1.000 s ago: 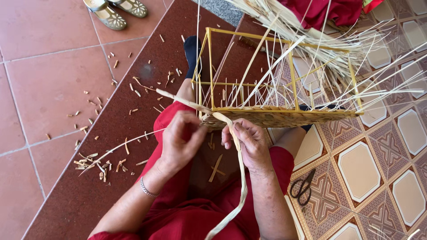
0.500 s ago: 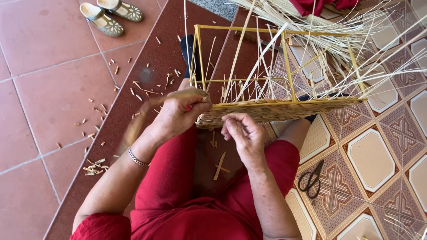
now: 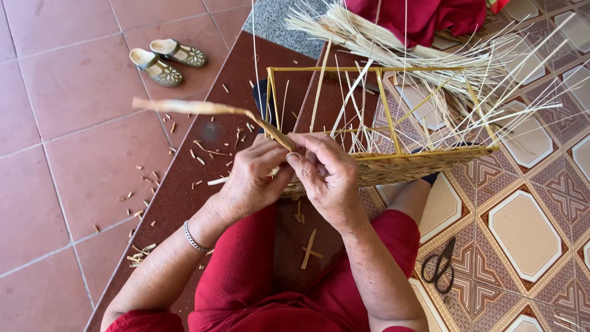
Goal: The person weaves dried palm leaves into a rectangular basket frame, using shears to trim excess strands and hands to interlace the material. The person rotates the basket to work on different sides and continues weaving until the base is complete.
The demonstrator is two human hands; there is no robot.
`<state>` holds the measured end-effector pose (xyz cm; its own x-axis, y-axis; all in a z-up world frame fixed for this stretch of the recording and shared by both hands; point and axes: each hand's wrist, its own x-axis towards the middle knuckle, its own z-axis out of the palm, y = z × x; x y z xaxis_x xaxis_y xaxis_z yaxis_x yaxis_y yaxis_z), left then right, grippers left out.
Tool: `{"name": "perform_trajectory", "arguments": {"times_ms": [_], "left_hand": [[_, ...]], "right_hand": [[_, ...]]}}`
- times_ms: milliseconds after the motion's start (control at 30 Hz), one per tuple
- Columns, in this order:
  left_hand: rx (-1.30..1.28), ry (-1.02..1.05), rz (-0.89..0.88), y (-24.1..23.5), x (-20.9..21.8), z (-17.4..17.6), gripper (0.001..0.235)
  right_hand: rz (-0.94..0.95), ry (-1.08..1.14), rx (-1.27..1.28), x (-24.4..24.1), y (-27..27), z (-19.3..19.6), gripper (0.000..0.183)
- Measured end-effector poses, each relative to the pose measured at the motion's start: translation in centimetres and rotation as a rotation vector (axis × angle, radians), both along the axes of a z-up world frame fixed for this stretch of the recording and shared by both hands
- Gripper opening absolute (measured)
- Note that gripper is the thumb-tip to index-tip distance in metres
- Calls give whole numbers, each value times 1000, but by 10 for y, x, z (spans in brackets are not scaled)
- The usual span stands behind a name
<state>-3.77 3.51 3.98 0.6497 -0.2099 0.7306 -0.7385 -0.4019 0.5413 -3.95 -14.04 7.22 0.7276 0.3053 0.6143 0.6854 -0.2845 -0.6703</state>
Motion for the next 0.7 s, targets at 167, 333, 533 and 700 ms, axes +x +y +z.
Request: {"name": "perform_trajectory", "arguments": {"times_ms": [167,333,533,700], "left_hand": [[72,-100,-41,-1,0,5,34],[98,14,-132,-1,5,6,22],[-27,-60,-117,11,-4,29,36],[1,-439,221,24,-14,56,63]], "right_hand": [[253,247,293,9,-3,9,30],[324,237,239,9,-9,12,27],[207,84,312,15,-12,22,9],[172,77,274,8,-14,34,12]]}}
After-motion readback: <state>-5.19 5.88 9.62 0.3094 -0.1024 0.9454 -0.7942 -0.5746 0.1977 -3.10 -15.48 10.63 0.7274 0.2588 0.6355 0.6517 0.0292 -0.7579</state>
